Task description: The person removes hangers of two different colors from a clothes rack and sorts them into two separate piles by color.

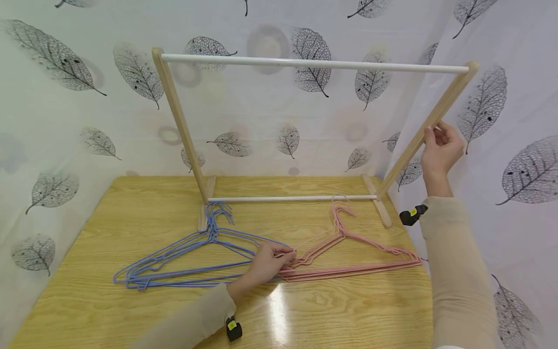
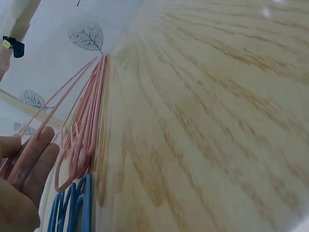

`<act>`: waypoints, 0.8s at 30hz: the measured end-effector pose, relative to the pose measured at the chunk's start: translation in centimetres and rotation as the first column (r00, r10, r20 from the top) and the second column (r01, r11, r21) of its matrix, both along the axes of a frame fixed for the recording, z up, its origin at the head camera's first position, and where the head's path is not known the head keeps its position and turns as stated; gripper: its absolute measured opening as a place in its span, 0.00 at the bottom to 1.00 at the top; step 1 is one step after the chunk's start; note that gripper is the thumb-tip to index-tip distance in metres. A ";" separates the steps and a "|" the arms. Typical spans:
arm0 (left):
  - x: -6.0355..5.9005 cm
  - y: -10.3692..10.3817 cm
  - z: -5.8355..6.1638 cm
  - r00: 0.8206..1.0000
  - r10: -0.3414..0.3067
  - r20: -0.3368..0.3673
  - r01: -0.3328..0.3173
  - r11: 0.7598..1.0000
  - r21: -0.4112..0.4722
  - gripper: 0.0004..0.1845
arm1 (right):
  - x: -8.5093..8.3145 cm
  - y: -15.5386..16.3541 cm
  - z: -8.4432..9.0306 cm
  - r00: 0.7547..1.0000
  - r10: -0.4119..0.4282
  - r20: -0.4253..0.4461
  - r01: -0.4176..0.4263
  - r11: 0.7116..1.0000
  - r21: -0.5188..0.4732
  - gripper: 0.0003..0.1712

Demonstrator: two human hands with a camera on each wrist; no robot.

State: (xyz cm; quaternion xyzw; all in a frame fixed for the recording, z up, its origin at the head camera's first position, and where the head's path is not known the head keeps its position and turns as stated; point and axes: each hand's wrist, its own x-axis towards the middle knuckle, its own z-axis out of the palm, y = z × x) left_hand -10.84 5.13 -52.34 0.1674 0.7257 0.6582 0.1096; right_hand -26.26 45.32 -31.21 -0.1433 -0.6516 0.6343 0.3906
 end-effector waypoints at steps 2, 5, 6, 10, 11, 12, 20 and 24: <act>-0.1 0.5 -0.3 0.999 0.033 -0.005 -0.033 0.999 -0.034 0.10 | 0.0 0.0 -0.1 1.000 0.000 0.001 0.000 1.000 0.004 0.14; -0.2 1.2 -0.7 0.998 0.052 0.033 -0.050 0.998 -0.045 0.10 | 0.0 0.1 -0.2 1.000 -0.003 -0.008 0.003 1.000 0.005 0.14; -0.2 1.4 -0.8 0.998 0.045 0.054 -0.044 0.999 -0.033 0.10 | -0.1 0.2 -0.2 1.000 -0.004 -0.011 0.004 1.000 0.005 0.13; -0.1 2.0 -0.9 0.995 0.031 0.092 -0.029 0.999 -0.019 0.09 | -0.2 0.3 -0.2 1.000 -0.007 -0.016 0.008 1.000 0.001 0.13; 0.0 2.1 -0.8 0.997 0.038 0.074 -0.035 0.999 -0.038 0.09 | -0.3 0.3 -0.2 1.000 -0.008 -0.017 0.008 1.000 0.000 0.13; 0.0 2.2 -0.8 0.998 0.052 0.041 -0.049 0.996 -0.072 0.09 | -0.3 0.3 -0.2 1.000 -0.008 -0.021 0.008 1.000 -0.003 0.13; 0.3 2.6 -0.6 0.972 0.123 -0.198 -0.175 0.946 -0.271 0.05 | -0.3 0.3 -0.3 1.000 -0.009 -0.026 0.009 1.000 0.003 0.13; 0.1 2.6 -0.5 0.976 0.123 -0.178 -0.157 0.969 -0.190 0.06 | -0.3 0.1 -0.2 1.000 -0.016 -0.020 0.017 0.999 0.035 0.13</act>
